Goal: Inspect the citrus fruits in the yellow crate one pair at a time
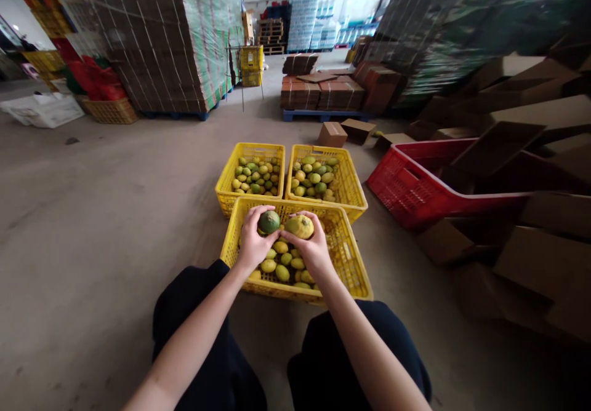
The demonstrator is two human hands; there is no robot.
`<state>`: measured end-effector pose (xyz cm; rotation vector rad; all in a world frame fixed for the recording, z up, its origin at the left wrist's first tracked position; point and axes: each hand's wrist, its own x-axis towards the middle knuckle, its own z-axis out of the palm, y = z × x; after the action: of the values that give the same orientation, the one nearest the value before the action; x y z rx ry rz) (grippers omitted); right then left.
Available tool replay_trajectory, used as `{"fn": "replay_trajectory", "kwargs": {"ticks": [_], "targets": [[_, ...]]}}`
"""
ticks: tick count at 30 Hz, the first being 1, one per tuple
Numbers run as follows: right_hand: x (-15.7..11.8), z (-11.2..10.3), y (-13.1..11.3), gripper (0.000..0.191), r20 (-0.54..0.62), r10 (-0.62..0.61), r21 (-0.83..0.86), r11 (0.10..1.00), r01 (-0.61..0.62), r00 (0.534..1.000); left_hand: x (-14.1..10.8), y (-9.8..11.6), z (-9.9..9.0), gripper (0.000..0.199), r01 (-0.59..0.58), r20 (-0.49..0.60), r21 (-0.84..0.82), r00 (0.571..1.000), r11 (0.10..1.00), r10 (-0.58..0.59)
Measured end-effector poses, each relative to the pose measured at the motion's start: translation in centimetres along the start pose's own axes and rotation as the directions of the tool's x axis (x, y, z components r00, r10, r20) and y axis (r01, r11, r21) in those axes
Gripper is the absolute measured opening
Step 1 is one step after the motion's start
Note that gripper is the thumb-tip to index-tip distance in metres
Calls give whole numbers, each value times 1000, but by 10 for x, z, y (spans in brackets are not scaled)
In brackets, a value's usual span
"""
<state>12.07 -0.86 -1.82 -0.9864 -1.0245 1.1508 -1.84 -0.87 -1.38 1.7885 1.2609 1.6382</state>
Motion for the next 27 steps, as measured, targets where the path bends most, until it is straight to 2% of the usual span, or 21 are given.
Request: {"fn": "replay_trajectory", "kwargs": {"ticks": [8,15,27], "targets": [[-1,2,-4,44,50,-145,-92,985,149,988,-1,4,-1,44,-79,49,-42,996,996,81],[-6,5,-10,40,67,-189,-66,979,193,980,-2,11,1,49,-8,66,-94,998,996,14],[-11,5,-7,41,96,-252,-94,961,260,963,-3,10,-1,53,-75,72,-58,994,995,79]]}}
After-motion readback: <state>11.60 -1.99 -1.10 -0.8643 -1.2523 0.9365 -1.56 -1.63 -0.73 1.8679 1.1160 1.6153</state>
